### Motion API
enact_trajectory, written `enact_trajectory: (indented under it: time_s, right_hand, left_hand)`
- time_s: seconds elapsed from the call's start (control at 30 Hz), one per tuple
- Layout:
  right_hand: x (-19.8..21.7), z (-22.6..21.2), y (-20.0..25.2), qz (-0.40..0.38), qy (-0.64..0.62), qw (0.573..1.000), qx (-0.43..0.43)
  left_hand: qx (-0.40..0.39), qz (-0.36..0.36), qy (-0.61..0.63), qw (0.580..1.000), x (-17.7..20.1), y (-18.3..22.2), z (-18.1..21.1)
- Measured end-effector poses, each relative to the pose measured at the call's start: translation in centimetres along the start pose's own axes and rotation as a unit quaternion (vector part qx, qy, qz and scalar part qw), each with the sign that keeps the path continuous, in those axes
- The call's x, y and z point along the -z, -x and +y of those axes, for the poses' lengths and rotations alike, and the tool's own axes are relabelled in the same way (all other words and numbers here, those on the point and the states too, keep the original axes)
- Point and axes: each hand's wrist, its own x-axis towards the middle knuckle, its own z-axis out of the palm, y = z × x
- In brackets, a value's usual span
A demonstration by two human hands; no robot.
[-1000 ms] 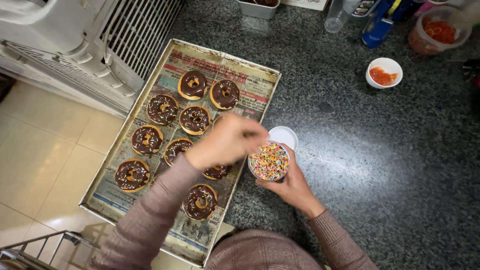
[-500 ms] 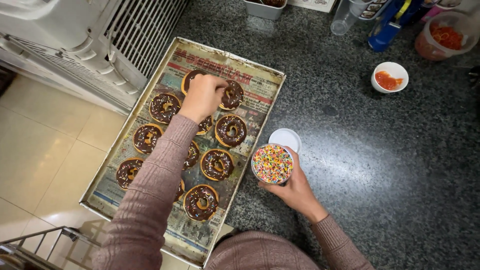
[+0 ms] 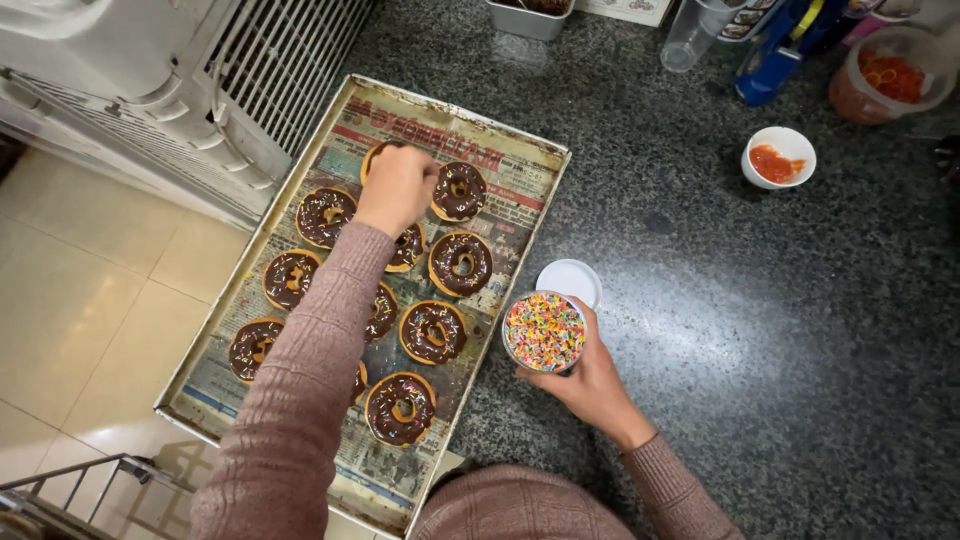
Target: The person is decorating chocolate-glazed donuts by sprinkling colorful toppings on them from a small container.
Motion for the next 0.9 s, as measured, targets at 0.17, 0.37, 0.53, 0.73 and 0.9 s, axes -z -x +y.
enact_trajectory:
  time_s: [0.17,0.37,0.53,0.73,0.9]
  right_hand:
    - [0.0,0.1,0.1,-0.002,-0.011,1.000,-0.003]
    - [0.1,0.2,0.1,-0.007,-0.011,1.000,-0.012]
    - [0.0,-0.2,0.1,-0.010,-0.012,1.000,-0.014]
    - [0.2,0.8,0.1,-0.021,-0.041,0.999,-0.025]
    - [0.2,0.5,-0.1,-0.021,-0.044,0.998,-0.027]
  left_hand:
    - [-0.012,-0.026,0.034,0.999,2.0,2.1,2.0]
    - [0.001,-0.006,0.017,1.000,-0.3,-0.5,-0.3]
    - [-0.006,-0.013,-0.027,1.000,-0.1,-2.9,0.2]
    - [-0.024,-0.025,0.002,0.999,-1.8,-3.8,-0.6]
    - [-0.032,-0.015,0.030,0.999,1.3,-2.5,-0.3]
